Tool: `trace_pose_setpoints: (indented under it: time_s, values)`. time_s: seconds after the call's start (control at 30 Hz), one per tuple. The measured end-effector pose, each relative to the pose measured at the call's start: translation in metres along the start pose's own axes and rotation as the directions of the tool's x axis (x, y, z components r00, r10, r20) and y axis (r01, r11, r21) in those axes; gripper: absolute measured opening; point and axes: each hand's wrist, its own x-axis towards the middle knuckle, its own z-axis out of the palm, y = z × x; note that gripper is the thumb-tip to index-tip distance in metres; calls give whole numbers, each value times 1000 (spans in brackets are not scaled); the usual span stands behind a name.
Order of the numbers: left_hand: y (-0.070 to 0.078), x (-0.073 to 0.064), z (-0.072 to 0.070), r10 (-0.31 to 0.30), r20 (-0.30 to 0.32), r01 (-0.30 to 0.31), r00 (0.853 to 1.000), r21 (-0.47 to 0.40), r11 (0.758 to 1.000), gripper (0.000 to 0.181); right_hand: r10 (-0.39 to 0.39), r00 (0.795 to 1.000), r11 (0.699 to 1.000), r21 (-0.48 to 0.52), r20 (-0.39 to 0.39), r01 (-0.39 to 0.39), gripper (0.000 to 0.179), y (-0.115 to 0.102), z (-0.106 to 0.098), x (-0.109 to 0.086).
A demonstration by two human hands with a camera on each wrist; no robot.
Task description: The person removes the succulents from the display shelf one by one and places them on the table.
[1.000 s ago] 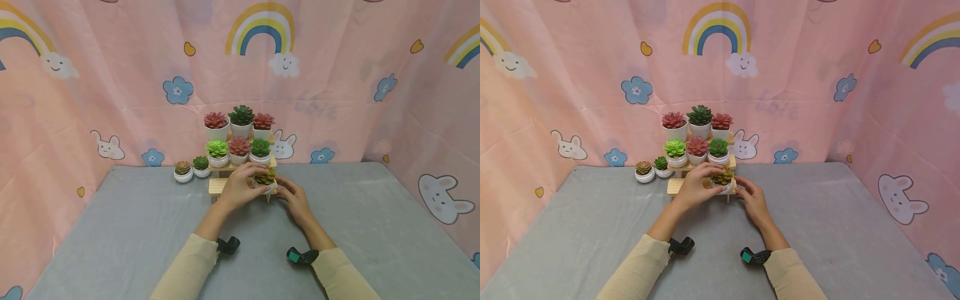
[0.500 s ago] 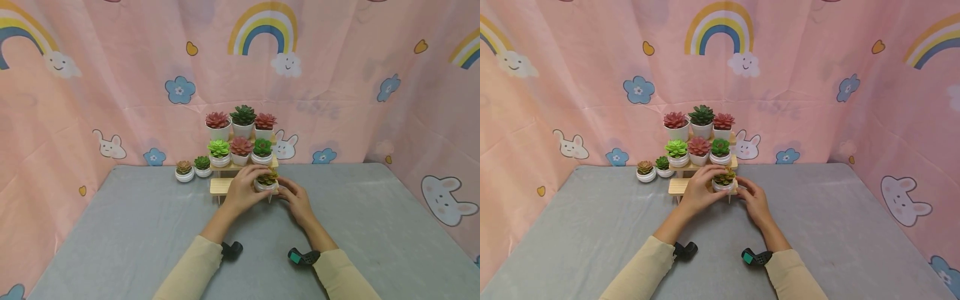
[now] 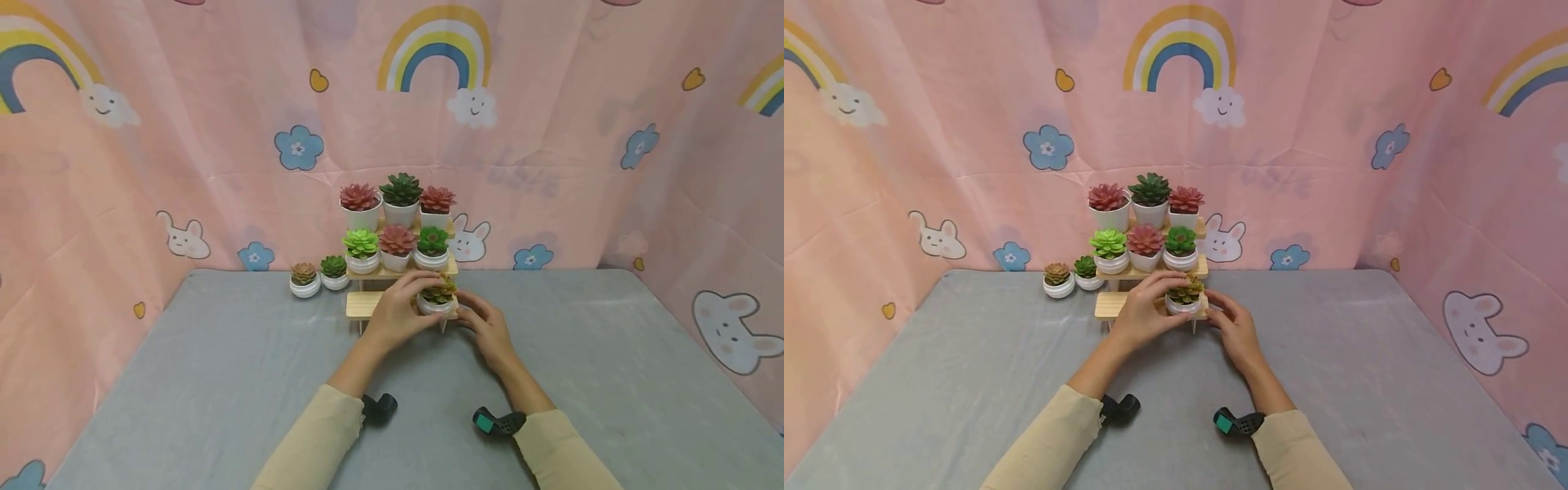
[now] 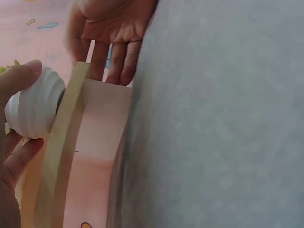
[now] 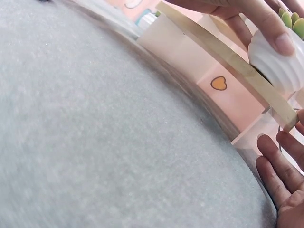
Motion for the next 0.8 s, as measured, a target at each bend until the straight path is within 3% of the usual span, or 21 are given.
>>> trace_pose_setpoints:
  time_s: [0.43,0.8]
  values:
    - [11,3,-18,45,-66,-48,997,-36,998,48,21,1000,999,32,-3,-21,40,2,0,2]
    - [21,-3,-40,52,-64,-53,997,-9,999,49,35,999,999,22,-3,-35,41,1,1,2]
